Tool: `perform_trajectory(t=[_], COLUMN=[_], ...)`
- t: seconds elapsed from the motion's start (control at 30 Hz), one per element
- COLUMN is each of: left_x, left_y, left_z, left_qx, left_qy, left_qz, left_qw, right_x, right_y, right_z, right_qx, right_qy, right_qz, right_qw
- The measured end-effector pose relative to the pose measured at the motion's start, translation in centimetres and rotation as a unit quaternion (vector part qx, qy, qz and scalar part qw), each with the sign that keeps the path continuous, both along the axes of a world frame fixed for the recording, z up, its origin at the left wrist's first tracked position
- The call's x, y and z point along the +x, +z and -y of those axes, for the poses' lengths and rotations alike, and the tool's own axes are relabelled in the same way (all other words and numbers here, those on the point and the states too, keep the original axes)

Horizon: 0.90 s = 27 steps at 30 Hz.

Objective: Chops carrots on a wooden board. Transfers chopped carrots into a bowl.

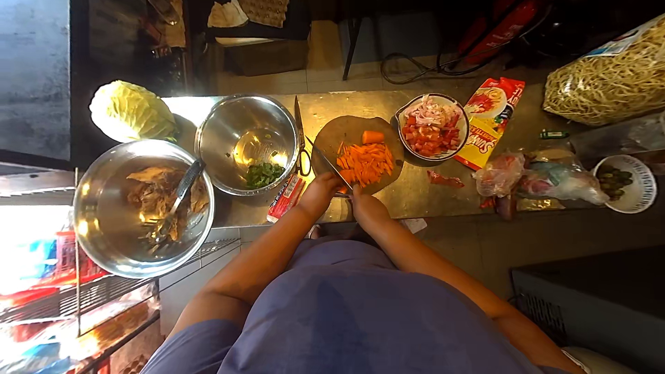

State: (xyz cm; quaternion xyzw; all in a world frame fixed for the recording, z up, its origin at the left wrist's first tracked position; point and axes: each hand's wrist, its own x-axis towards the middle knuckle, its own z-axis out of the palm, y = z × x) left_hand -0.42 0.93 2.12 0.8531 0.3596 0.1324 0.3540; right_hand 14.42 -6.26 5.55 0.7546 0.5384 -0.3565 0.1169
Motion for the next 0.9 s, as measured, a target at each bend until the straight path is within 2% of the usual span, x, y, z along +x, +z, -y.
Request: perform_trajectory(t=[0.1,0.27,0.5,0.57,0.67,0.73,0.9], left_x=[-0.1,-0.3,-0.4,-0.3,-0.3,-0.6,-0.2], left_y=[-0.1,-0.5,-0.8,-0.5,0.0,-1.1,-2.1], left_z=[0.2,0.2,0.2,0.3,0.3,0.3,0.5], left_qx=[0.006,0.03,0.029,0.029,0.045,0.052,0.051], left_qy=[0.003,0.008,0.011,0.013,0.015,0.014,0.03], left_qz=[0.002,0.015,0.025,0.026,0.032,0.039,0.05], left_qw=[1.0,0.999,0.999,0.999,0.998,0.998,0.997], right_x=[0.3,-0.8,-0.3,0.2,0.1,-0.7,-0.7], right_y=[0.0,4.2,-0.4,0.0,3.3,4.3,0.9], right_z=[-0.8,-0.7,-0.5,-0.9,-1.6,-1.1,-0.2], right_qx=[-0.001,-0.054,-0.004,0.004,-0.026,-0.043,-0.019], right_qy=[0.002,0.018,0.003,0.005,0.02,0.021,0.016], right_qz=[-0.015,0.013,-0.005,-0.025,-0.01,0.006,0.015], right_qw=[1.0,0.998,1.0,1.0,0.999,0.999,1.0])
